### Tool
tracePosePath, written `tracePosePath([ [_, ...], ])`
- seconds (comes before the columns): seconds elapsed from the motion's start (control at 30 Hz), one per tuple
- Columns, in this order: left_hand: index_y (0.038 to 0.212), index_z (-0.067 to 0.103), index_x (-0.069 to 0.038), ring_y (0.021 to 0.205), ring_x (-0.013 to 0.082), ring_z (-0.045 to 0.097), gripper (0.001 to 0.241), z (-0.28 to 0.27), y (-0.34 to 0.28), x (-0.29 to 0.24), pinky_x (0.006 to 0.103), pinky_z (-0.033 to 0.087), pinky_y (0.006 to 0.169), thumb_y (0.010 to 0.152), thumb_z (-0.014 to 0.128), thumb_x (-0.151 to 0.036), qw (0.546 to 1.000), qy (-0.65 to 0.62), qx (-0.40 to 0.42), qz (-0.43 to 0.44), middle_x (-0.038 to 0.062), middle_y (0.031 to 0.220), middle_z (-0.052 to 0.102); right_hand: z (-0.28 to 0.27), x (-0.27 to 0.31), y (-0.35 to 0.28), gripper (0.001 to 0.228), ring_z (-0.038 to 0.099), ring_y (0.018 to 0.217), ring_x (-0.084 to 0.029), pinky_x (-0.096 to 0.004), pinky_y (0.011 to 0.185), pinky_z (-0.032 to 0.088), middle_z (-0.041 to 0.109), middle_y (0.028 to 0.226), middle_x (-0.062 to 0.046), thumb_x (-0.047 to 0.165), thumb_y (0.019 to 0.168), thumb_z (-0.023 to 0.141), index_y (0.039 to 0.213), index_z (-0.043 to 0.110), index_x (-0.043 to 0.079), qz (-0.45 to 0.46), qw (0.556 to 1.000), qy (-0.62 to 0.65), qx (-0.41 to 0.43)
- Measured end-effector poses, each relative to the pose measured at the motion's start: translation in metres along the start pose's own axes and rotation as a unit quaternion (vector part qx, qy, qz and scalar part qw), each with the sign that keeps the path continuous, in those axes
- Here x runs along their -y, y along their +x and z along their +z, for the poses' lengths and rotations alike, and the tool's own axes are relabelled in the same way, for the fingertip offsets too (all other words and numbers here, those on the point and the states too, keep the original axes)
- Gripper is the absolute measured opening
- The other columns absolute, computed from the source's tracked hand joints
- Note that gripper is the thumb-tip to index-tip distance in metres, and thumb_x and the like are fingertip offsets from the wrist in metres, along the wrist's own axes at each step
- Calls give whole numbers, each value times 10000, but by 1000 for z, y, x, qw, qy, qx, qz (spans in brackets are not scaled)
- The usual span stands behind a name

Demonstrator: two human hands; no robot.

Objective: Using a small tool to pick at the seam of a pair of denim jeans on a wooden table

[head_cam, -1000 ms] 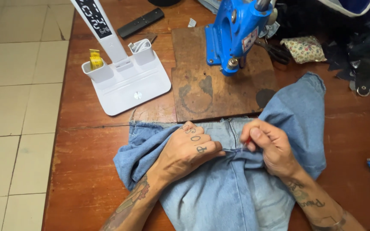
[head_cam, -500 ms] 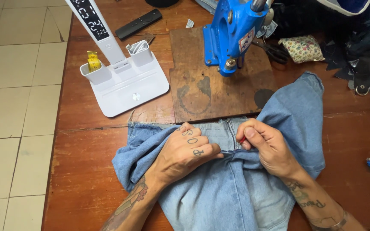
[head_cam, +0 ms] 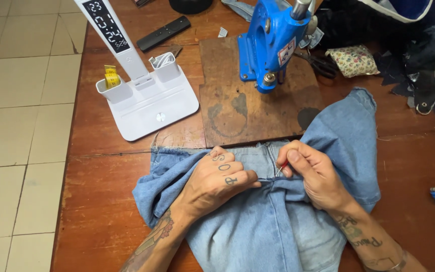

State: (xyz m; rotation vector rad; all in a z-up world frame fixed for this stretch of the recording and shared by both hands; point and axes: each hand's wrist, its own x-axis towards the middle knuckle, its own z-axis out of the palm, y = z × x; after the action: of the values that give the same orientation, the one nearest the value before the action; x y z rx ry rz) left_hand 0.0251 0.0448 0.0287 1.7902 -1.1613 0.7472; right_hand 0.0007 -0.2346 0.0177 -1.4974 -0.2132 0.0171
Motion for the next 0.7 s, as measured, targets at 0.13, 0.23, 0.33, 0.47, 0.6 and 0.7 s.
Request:
tracePosePath([
  [0.13, 1114, 833, -136, 711, 288, 552, 181, 0, 0, 0, 412, 521, 772, 1248, 759, -234, 1000, -11, 4, -6, 24, 824, 496, -2, -3, 0, 352, 512, 736, -144, -306, 732, 502, 609, 698, -85, 189, 1263, 606, 1085, 809, -38, 1, 1000, 0, 2],
  [0.23, 1117, 838, -141, 717, 282, 566, 176, 0, -1, 0, 409, 538, 781, 1244, 766, -240, 1000, -10, 6, -7, 19, 826, 510, -3, -3, -1, 359, 510, 734, -139, -299, 725, 494, 608, 699, -70, 183, 1265, 611, 1069, 818, -35, 5, 1000, 9, 13],
  [0.33, 1123, 834, -145, 717, 283, 561, 178, -1, 1, -1, 410, 528, 779, 1249, 759, -246, 1000, -16, 9, -10, 18, 827, 506, -5, -3, -3, 381, 513, 725, -129, -301, 716, 495, 610, 691, -61, 196, 1263, 612, 1040, 825, -28, 9, 999, 11, 29],
  [0.47, 1124, 837, -144, 722, 279, 572, 195, 1, 0, 0, 407, 531, 787, 1256, 748, -256, 1000, -16, 10, -11, 22, 824, 521, -8, -2, -5, 424, 492, 694, -122, -303, 675, 483, 612, 646, -55, 222, 1256, 609, 972, 816, -15, 0, 997, 15, 73],
  [0.6, 1131, 838, -153, 724, 277, 573, 183, 3, -4, -1, 412, 525, 801, 1246, 765, -275, 1000, -18, 15, -18, 21, 825, 527, -9, 5, -4, 428, 500, 666, -142, -314, 652, 477, 634, 645, -58, 210, 1264, 600, 956, 798, -11, -47, 993, 21, 104],
  [0.7, 1134, 832, -151, 730, 282, 588, 195, 3, -5, 0, 416, 528, 813, 1254, 752, -281, 999, -28, 18, -27, 24, 825, 539, -14, -1, -5, 428, 525, 668, -151, -317, 651, 483, 642, 653, -73, 212, 1272, 593, 966, 788, -14, -70, 991, 34, 105],
])
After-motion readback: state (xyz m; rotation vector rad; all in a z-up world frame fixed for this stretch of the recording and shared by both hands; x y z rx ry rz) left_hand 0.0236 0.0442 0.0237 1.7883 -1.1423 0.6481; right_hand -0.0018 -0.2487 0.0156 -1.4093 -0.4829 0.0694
